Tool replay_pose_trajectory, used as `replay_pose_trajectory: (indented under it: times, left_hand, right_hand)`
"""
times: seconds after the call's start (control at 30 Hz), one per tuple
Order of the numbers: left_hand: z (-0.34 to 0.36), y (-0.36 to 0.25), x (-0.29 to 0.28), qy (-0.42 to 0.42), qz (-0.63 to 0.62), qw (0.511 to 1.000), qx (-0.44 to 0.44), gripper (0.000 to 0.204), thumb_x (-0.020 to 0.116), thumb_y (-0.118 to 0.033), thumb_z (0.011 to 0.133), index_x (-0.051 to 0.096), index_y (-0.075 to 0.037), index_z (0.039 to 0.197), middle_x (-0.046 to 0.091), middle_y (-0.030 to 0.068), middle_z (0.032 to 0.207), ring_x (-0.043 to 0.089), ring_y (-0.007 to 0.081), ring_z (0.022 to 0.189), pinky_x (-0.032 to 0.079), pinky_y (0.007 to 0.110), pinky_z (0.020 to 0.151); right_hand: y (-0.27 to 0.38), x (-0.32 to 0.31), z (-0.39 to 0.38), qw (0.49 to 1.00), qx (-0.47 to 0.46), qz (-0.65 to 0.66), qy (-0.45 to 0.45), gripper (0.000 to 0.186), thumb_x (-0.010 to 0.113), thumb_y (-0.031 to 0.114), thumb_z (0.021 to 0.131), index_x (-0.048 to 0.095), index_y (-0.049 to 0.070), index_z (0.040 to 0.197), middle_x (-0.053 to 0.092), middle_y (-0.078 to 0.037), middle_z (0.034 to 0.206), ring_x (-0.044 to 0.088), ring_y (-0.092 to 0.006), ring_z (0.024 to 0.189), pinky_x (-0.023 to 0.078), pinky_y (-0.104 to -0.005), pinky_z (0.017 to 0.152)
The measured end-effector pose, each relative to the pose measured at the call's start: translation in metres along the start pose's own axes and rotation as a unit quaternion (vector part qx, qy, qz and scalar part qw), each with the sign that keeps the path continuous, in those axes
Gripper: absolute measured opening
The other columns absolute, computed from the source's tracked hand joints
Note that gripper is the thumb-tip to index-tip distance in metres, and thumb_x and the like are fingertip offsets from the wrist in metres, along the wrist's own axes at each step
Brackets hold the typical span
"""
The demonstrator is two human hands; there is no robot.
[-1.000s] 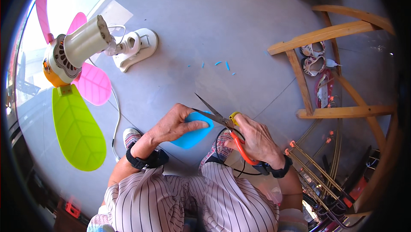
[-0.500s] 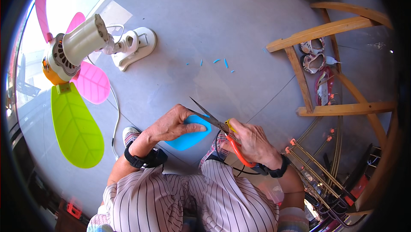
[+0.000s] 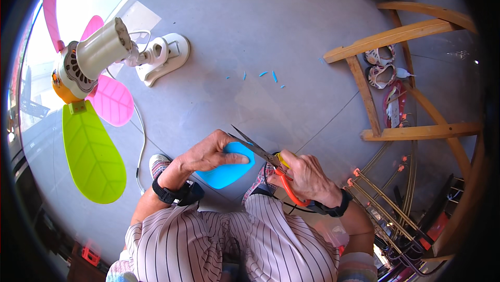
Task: The person trims the edge of a plastic fan blade with scissors and fits the blade back onto the motor hub of a colorful toy fan.
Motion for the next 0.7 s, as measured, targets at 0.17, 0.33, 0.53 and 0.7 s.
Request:
replay_pose_trajectory:
  times: [0.17,0.33,0.53,0.7]
  left_hand:
    - [-0.003,0.025,0.0,0.027,0.044,0.997,-0.063,0.03,0.068,-0.03,0.082,0.064,0.0,0.077,0.051,-0.0042,0.059,0.044,0.0048,0.052,0.04,0.024,0.046]
    - [-0.001,0.015,0.003,0.018,-0.005,0.999,-0.049,0.031,0.068,-0.03,0.082,0.061,-0.001,0.071,0.048,-0.0053,0.056,0.042,0.0043,0.05,0.038,0.023,0.044]
    - [-0.001,0.021,0.004,0.023,0.01,0.998,-0.052,0.029,0.067,-0.028,0.082,0.063,-0.001,0.073,0.05,-0.005,0.058,0.044,0.0042,0.051,0.039,0.023,0.044]
    - [-0.001,0.006,0.005,0.012,-0.044,0.999,-0.024,0.027,0.066,-0.026,0.083,0.064,0.0,0.077,0.054,-0.0042,0.061,0.046,0.0041,0.053,0.042,0.023,0.047]
  right_hand:
    - [0.003,-0.001,-0.001,1.0,-0.015,-0.014,0.005,0.052,0.067,0.048,0.075,0.043,0.003,0.071,0.051,-0.015,0.049,0.056,-0.0354,0.048,0.043,-0.0399,0.047]
    - [-0.003,0.001,-0.001,1.0,-0.008,-0.018,0.008,0.05,0.068,0.047,0.075,0.044,0.003,0.072,0.052,-0.015,0.05,0.057,-0.0357,0.05,0.044,-0.0411,0.048]
    - [0.003,0.006,0.006,0.999,-0.01,-0.039,0.001,0.05,0.066,0.048,0.076,0.044,0.003,0.076,0.053,-0.014,0.053,0.056,-0.0338,0.047,0.043,-0.0409,0.046]
    - [0.001,0.009,0.005,1.0,0.01,-0.011,-0.01,0.051,0.067,0.048,0.075,0.044,0.002,0.077,0.053,-0.014,0.053,0.056,-0.0333,0.047,0.042,-0.0402,0.045]
Point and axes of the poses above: each hand's wrist, its own z-axis towards the middle knuckle, its own x-axis out of the palm, y = z × x, the point moved 10 cm from there along z, towards the middle knuckle
